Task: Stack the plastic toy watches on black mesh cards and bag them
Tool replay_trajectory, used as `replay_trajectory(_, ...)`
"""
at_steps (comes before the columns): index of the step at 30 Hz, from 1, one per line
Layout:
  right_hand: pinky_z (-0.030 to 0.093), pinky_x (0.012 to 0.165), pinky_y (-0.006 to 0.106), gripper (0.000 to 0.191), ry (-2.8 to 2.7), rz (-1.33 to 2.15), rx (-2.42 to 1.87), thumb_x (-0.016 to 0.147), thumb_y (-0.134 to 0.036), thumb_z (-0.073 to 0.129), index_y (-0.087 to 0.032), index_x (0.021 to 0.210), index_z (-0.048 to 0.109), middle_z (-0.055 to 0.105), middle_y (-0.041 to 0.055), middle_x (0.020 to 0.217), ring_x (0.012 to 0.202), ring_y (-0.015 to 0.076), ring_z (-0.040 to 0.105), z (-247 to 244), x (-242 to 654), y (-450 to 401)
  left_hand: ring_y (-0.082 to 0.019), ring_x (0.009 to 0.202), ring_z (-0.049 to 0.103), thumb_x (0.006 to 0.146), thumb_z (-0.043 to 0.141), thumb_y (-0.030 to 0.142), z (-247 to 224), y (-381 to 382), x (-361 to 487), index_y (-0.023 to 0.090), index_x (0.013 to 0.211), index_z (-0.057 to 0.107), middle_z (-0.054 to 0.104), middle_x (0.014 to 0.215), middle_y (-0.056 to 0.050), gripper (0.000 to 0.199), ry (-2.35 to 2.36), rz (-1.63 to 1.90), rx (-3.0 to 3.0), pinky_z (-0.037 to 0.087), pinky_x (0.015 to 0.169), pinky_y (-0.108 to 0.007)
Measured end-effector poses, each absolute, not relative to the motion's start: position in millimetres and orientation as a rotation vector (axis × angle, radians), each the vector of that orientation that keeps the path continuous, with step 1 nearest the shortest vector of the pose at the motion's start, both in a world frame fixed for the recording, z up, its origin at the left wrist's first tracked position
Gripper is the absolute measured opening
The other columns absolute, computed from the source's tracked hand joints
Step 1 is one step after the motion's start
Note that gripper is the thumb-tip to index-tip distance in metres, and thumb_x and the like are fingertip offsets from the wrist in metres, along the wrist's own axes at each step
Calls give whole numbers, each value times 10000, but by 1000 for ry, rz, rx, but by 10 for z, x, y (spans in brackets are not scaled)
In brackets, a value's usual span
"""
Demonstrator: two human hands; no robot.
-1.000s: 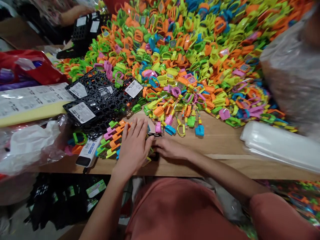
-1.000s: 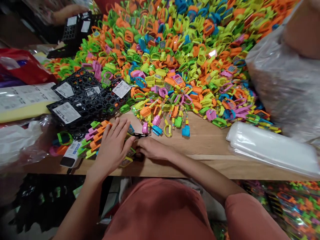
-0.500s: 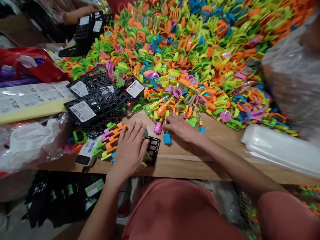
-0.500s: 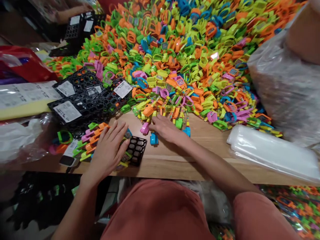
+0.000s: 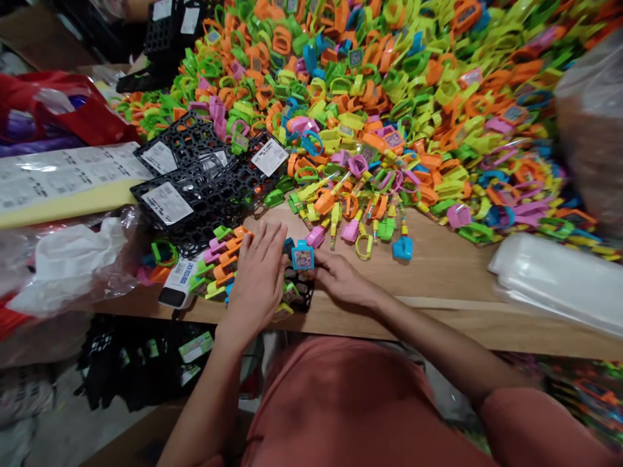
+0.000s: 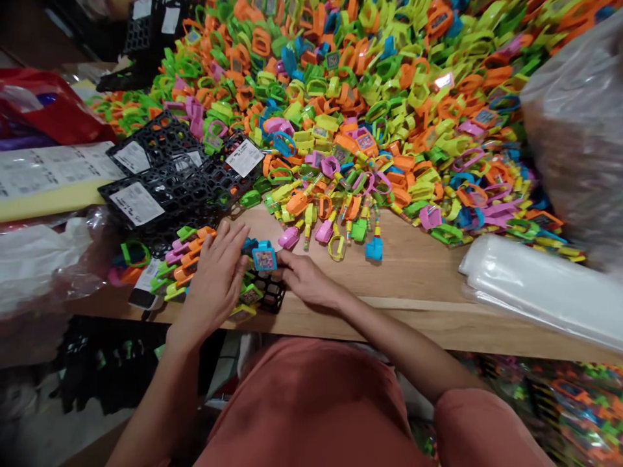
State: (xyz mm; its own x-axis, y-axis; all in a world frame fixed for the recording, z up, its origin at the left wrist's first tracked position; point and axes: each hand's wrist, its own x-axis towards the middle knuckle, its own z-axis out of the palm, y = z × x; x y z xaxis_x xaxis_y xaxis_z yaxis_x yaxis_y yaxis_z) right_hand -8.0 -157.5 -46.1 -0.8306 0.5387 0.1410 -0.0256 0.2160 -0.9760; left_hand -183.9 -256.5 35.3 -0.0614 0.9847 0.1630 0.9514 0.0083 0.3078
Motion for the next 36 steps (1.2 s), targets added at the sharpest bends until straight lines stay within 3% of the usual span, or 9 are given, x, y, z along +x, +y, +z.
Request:
replay_trajectory(4, 465, 746, 257, 254, -2074, 1617, -419, 875, -63, 425, -176, 1042, 579, 602, 4, 864, 777, 155, 549, -608, -183, -1676, -315, 1578, 272, 1094, 280, 291, 342, -2566, -1830, 102, 1545, 400, 497, 1584, -158, 504, 2150, 482, 2088, 234, 1284, -591)
replay_trajectory(9, 460, 767, 288, 294, -2269, 1362, -303, 830, -18, 406, -184, 1021, 555, 592, 34, 882, 798, 178, 533, -719, -172, -1688, -318, 1576, 277, 1084, 257, 256, 388, -2551, -1808, 91, 1537, 424, 508, 1575, -156, 510, 2184, 433, 2016, 236, 1283, -596)
replay_trajectory(15, 464, 772, 307, 325, -2443, 1254, -317, 797, 30, 427, -159, 987, 610, 648, 69, 901, 800, 194, 548, -610, -291, -1693, -359, 1573, 273, 1096, 281, 411, 460, -2481, -1714, 107, 1537, 449, 422, 1636, -150, 561, 2202, 304, 2033, 226, 1265, -651)
replay_trajectory(19, 469, 820, 296, 255, -2500, 1278, -291, 920, -12, 494, -159, 1014, 681, 712, 77, 980, 878, 186, 613, -317, -176, -1420, -365, 1556, 313, 1090, 309, 382, 439, -2485, -1665, 114, 1501, 511, 463, 1612, -134, 530, 2296, 248, 2095, 237, 1259, -653)
replay_trajectory(23, 451, 867, 355, 143, -2592, 806, -557, 972, -132, 594, -160, 1048, 712, 692, 118, 1031, 986, 248, 587, -183, -85, -976, -344, 1547, 340, 1083, 311, 332, 417, -2542, -1698, 118, 1493, 520, 499, 1588, -121, 508, 2324, 281, 2099, 265, 1260, -625)
replay_trajectory(27, 421, 830, 405, 179, -2727, 404, -805, 950, -90, 554, -148, 952, 723, 634, 170, 1034, 991, 311, 511, -242, -162, -692, -345, 1550, 336, 1079, 318, 339, 406, -2565, -1731, 144, 1487, 527, 513, 1578, -121, 499, 2325, 338, 2079, 256, 1260, -636)
replay_trajectory(31, 411, 816, 382, 175, -2672, 539, -717, 935, -92, 530, -170, 943, 687, 606, 140, 1024, 954, 284, 491, -298, -184, -729, -328, 1559, 322, 1094, 287, 383, 394, -2577, -1749, 159, 1512, 497, 509, 1581, -127, 519, 2285, 423, 2052, 238, 1269, -632)
replay_trajectory(36, 437, 826, 321, 122, -2302, 1284, -556, 966, -167, 495, -184, 1018, 604, 618, 45, 954, 883, 200, 539, -383, -104, -1070, -288, 1567, 312, 1104, 262, 388, 372, -2598, -1786, 145, 1542, 436, 461, 1615, -131, 530, 2247, 518, 2012, 221, 1288, -588)
